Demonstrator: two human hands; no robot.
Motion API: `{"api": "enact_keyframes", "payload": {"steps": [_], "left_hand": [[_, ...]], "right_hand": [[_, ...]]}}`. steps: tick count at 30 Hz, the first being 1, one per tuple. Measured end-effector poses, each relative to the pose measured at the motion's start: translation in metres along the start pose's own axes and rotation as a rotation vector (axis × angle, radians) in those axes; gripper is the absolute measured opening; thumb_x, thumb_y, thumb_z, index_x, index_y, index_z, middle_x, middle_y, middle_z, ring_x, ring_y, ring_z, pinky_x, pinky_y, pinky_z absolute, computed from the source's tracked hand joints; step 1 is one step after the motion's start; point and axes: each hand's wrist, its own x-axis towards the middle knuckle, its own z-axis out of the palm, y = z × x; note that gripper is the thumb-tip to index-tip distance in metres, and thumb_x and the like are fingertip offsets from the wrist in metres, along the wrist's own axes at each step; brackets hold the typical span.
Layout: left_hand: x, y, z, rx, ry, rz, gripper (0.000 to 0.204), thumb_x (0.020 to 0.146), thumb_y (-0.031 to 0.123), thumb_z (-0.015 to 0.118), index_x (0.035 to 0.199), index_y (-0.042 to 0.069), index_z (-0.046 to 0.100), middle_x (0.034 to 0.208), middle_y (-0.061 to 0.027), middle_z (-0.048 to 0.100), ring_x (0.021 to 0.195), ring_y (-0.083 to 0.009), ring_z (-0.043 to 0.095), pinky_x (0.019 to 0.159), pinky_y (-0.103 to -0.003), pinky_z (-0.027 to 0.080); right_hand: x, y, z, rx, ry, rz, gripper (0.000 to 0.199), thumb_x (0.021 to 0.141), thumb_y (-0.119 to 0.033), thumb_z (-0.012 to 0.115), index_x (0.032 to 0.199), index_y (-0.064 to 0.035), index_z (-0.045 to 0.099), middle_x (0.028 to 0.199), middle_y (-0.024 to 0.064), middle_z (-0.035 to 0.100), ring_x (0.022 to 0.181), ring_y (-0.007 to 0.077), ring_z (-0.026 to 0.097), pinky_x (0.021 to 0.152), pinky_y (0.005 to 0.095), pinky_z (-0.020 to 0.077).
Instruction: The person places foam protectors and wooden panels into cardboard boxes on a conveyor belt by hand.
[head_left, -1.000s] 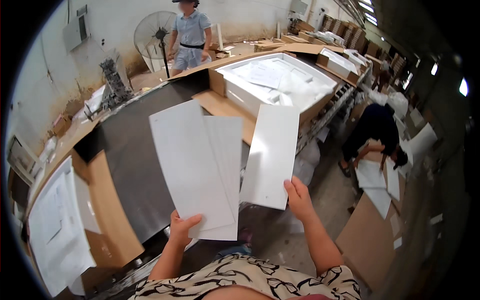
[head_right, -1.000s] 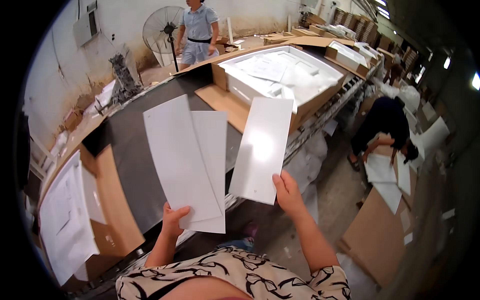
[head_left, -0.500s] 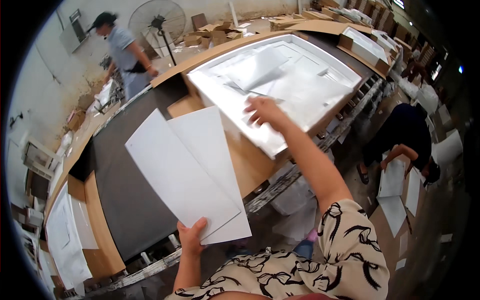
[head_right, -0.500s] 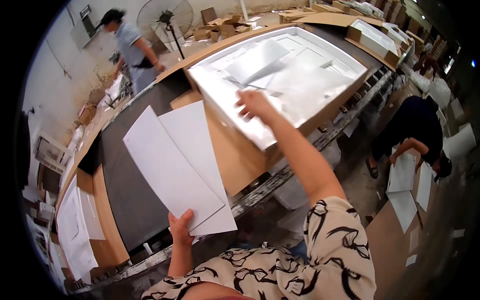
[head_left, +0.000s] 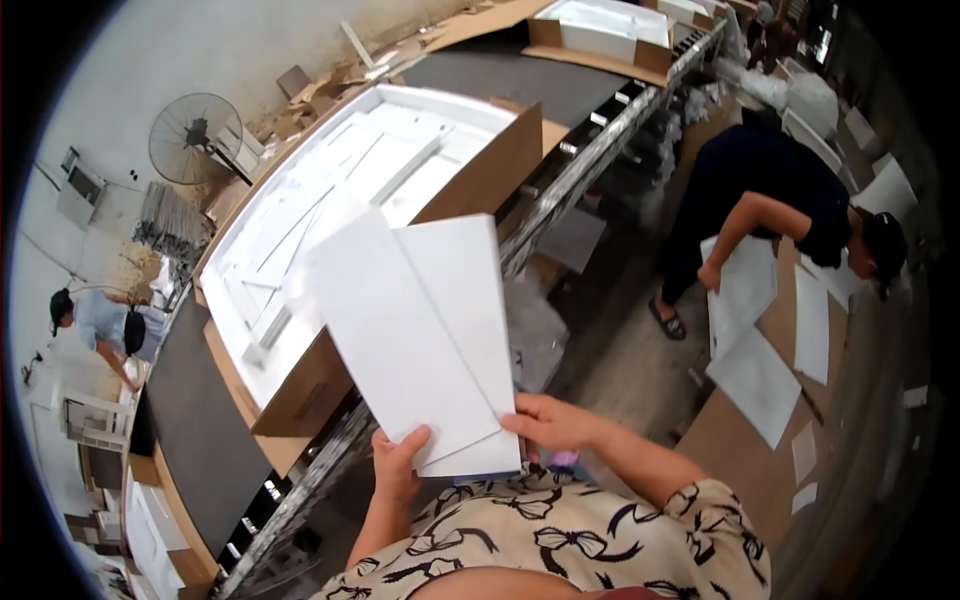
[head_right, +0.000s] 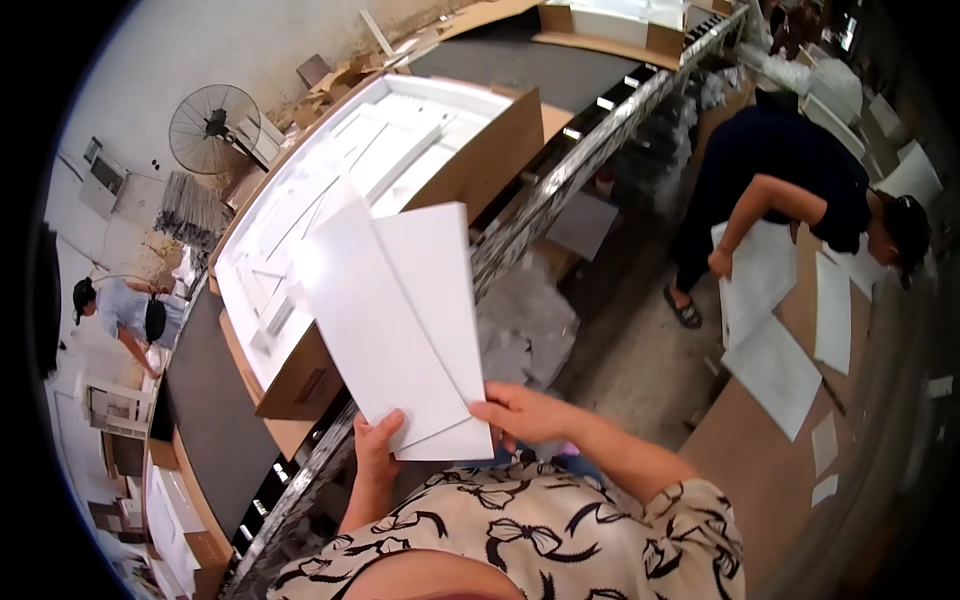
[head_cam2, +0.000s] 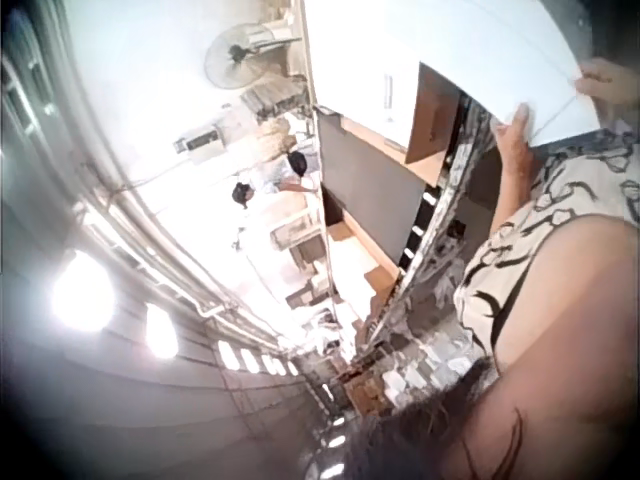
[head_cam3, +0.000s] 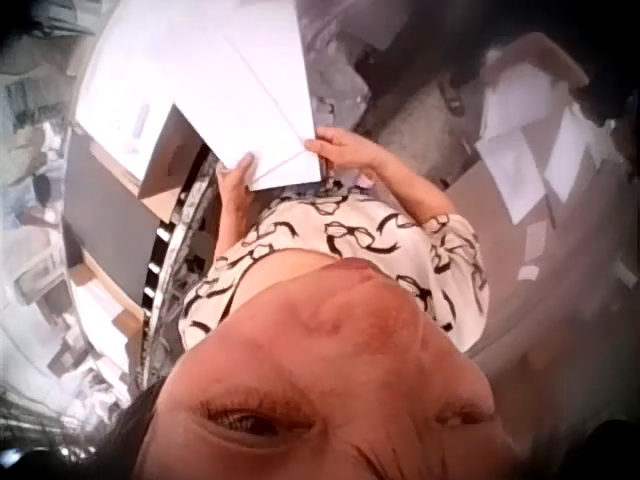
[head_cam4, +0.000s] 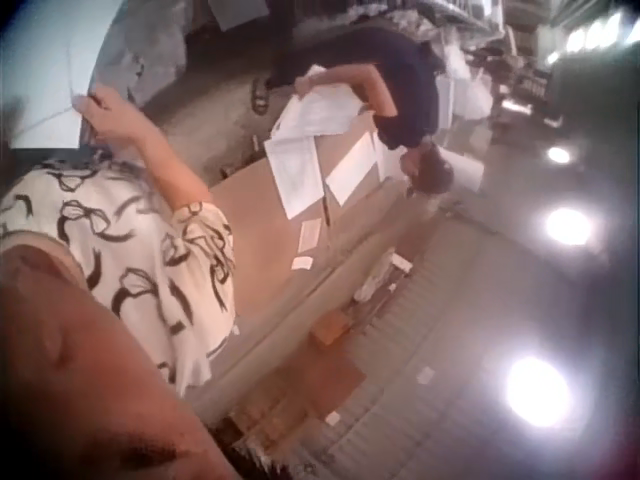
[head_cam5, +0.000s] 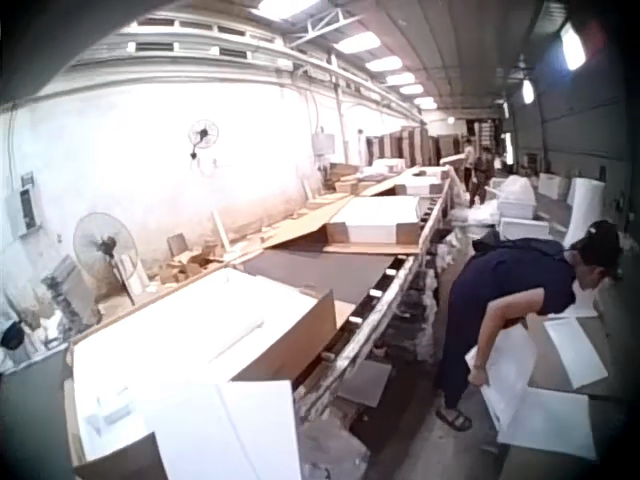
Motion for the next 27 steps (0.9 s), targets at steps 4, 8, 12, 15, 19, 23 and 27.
{"api": "enact_keyframes", "payload": {"steps": [4, 8, 12, 15, 19, 23, 27], "left_hand": [[0.05, -0.03, 0.081, 0.058, -0.046, -0.057, 0.031, 0.073, 0.004, 0.068, 0.101, -0.003, 0.058, 0.094, -0.01, 0.062, 0.082, -0.0183, 0.06, 0.074, -0.031, 0.048], [0.107, -0.052, 0.15, 0.011, -0.062, 0.035, 0.024, 0.08, 0.007, 0.063, 0.101, -0.003, 0.057, 0.095, -0.0097, 0.062, 0.083, -0.0174, 0.06, 0.073, -0.03, 0.048], [0.187, -0.062, 0.194, -0.042, 0.006, 0.024, 0.026, 0.082, 0.01, 0.061, 0.104, -0.002, 0.055, 0.099, -0.0089, 0.061, 0.086, -0.0177, 0.06, 0.076, -0.03, 0.047], [0.247, -0.054, 0.241, -0.014, 0.039, 0.116, 0.023, 0.081, 0.014, 0.063, 0.098, -0.002, 0.06, 0.089, -0.0061, 0.062, 0.075, -0.012, 0.058, 0.067, -0.026, 0.046], [0.311, -0.047, 0.283, 0.155, -0.036, 0.193, 0.021, 0.08, 0.016, 0.066, 0.091, -0.002, 0.063, 0.084, -0.0028, 0.063, 0.073, -0.0087, 0.055, 0.067, -0.025, 0.045], [0.341, -0.044, 0.31, 0.241, 0.02, 0.231, 0.021, 0.078, 0.013, 0.068, 0.091, -0.003, 0.064, 0.083, -0.0036, 0.063, 0.075, -0.0087, 0.056, 0.067, -0.023, 0.045], [0.345, -0.048, 0.332, 0.306, 0.252, 0.195, 0.018, 0.076, 0.01, 0.069, 0.088, -0.003, 0.065, 0.084, -0.0045, 0.064, 0.073, -0.0088, 0.056, 0.065, -0.023, 0.046]], "right_hand": [[-0.03, -0.007, -0.07, 0.051, 0.141, -0.09, 0.032, 0.094, -0.026, 0.043, 0.114, -0.0022, 0.047, 0.082, 0.0028, 0.058, 0.061, 0.0084, 0.053, 0.053, 0.0215, 0.0454], [-0.022, -0.015, -0.162, 0.048, 0.449, -0.388, 0.022, 0.094, -0.019, 0.045, 0.104, -0.0009, 0.053, 0.079, -0.0039, 0.053, 0.066, 0.0023, 0.046, 0.059, 0.0175, 0.0404], [-0.017, -0.066, -0.278, -0.121, 0.904, -0.54, 0.018, 0.093, -0.019, 0.048, 0.087, -0.0024, 0.054, 0.068, -0.0063, 0.048, 0.063, 0.0008, 0.041, 0.055, 0.0183, 0.0351], [0.0, -0.104, -0.368, -0.281, 1.059, -0.586, 0.019, 0.093, -0.019, 0.047, 0.086, -0.0026, 0.054, 0.068, -0.0057, 0.049, 0.063, 0.001, 0.04, 0.055, 0.0181, 0.0349], [0.008, -0.153, -0.47, -0.066, 1.146, -0.61, 0.022, 0.094, -0.021, 0.046, 0.088, -0.0018, 0.055, 0.074, -0.0034, 0.053, 0.066, 0.0032, 0.044, 0.06, 0.0189, 0.0383], [0.04, -0.202, -0.574, -0.014, 1.167, -0.66, 0.021, 0.093, -0.02, 0.047, 0.087, -0.0015, 0.056, 0.076, -0.0021, 0.054, 0.067, 0.005, 0.046, 0.06, 0.0203, 0.0393], [0.092, -0.281, -0.725, 0.107, 1.085, -0.745, 0.019, 0.091, -0.016, 0.048, 0.083, -0.0009, 0.058, 0.076, 0.002, 0.057, 0.065, 0.0106, 0.053, 0.057, 0.0242, 0.0427]]}}
